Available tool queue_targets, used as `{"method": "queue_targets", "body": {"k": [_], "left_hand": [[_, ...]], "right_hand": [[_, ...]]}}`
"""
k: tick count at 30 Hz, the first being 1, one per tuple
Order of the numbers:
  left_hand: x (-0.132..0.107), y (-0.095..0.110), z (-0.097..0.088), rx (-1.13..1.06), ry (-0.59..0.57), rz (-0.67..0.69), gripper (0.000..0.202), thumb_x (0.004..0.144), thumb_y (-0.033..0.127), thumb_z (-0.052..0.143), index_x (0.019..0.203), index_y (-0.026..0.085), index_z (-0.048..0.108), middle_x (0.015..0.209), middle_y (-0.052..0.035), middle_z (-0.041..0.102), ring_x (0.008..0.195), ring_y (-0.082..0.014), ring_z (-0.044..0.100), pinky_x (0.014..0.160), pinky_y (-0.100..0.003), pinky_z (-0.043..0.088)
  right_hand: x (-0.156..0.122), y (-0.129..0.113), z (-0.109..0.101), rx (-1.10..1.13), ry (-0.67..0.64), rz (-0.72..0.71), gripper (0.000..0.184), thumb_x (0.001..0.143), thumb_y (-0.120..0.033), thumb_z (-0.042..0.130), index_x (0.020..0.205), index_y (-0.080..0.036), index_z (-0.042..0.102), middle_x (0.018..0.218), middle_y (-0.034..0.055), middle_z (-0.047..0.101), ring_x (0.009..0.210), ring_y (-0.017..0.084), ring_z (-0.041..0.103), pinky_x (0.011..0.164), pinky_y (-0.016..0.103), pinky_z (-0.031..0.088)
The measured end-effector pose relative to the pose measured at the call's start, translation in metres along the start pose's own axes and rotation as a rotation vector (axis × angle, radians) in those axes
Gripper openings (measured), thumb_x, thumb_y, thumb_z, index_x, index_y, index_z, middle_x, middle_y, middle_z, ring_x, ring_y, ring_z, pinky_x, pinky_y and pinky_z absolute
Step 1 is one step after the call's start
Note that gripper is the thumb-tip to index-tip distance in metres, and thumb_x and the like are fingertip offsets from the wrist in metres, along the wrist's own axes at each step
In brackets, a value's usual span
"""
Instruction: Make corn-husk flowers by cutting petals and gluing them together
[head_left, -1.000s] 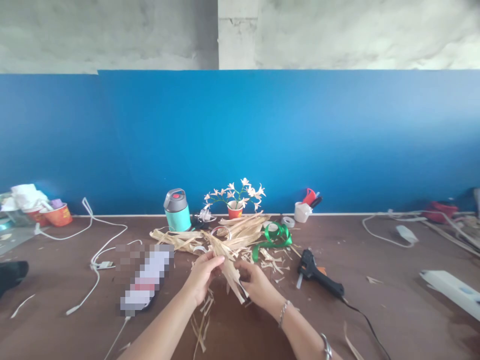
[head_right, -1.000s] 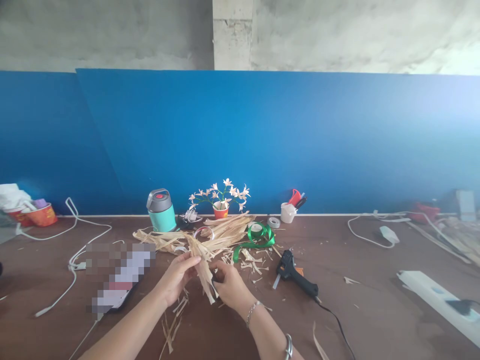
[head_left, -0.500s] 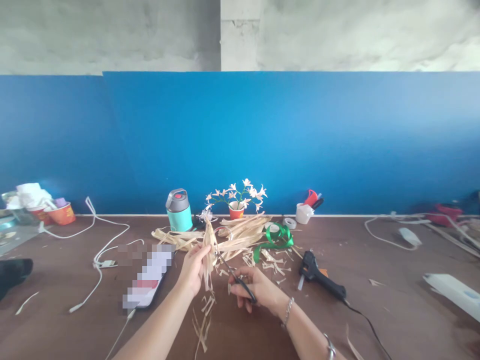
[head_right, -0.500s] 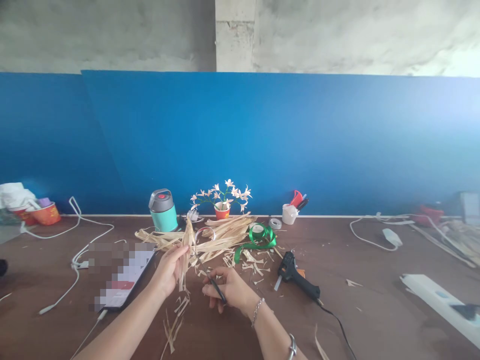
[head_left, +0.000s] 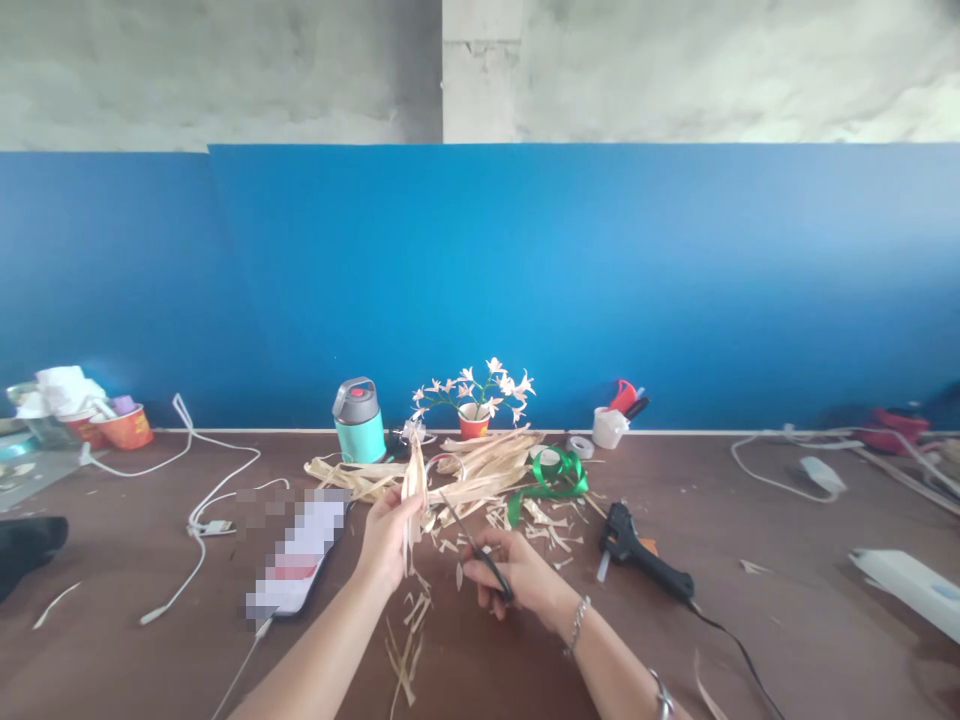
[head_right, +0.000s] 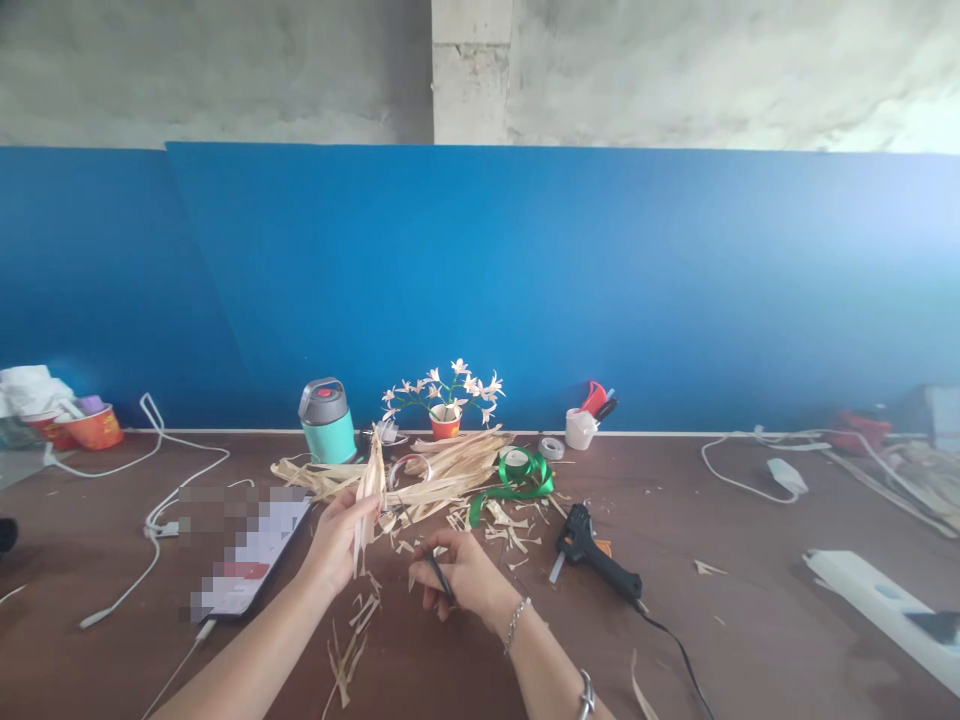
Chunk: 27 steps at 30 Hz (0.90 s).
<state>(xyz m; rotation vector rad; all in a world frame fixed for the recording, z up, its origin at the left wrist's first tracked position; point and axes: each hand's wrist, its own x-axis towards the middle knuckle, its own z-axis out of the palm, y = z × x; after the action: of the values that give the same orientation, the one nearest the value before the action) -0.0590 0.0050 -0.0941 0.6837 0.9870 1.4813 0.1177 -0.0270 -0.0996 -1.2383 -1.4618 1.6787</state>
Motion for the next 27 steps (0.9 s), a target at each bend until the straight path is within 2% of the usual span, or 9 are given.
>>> {"method": "queue_targets", "body": {"k": [9,13,19,27], "left_hand": [[-0.008,0.003,0.009,-0.043,-0.061,-0.1,0.026,0.05,0.018,0.076,0.069,0.015,0.059,0.049,0.0031,0.06,0.043,-0.0102,0.055,0.043,-0.02,0.038],[-0.011,0.003,0.011,-0.033,-0.057,-0.11,0.026,0.05,0.017,0.076,0.067,0.016,0.056,0.048,0.0043,0.059,0.044,-0.0108,0.056,0.043,-0.019,0.038],[-0.011,-0.002,0.01,-0.008,-0.082,-0.121,0.026,0.05,0.018,0.075,0.068,0.016,0.055,0.048,0.005,0.059,0.043,-0.0103,0.056,0.042,-0.019,0.038],[-0.008,-0.004,0.008,0.013,-0.105,-0.138,0.029,0.05,0.019,0.075,0.072,0.016,0.057,0.05,0.0046,0.06,0.042,-0.0094,0.054,0.042,-0.019,0.039]], "right_hand": [[0.002,0.003,0.003,0.004,-0.05,-0.026,0.045,0.058,-0.047,0.071,0.084,-0.014,0.055,0.046,-0.0041,0.058,0.031,0.006,0.045,0.033,0.017,0.032],[0.004,0.006,0.002,0.014,-0.05,-0.034,0.046,0.058,-0.049,0.071,0.084,-0.014,0.055,0.046,-0.0039,0.059,0.031,0.006,0.044,0.032,0.017,0.033],[0.0,0.003,0.001,-0.038,-0.029,-0.019,0.042,0.062,-0.047,0.068,0.086,-0.015,0.055,0.049,-0.0031,0.061,0.031,0.006,0.046,0.031,0.015,0.025],[0.002,0.005,0.001,-0.017,-0.027,-0.028,0.044,0.06,-0.047,0.069,0.086,-0.015,0.055,0.047,-0.0039,0.059,0.031,0.006,0.045,0.032,0.016,0.028]]}}
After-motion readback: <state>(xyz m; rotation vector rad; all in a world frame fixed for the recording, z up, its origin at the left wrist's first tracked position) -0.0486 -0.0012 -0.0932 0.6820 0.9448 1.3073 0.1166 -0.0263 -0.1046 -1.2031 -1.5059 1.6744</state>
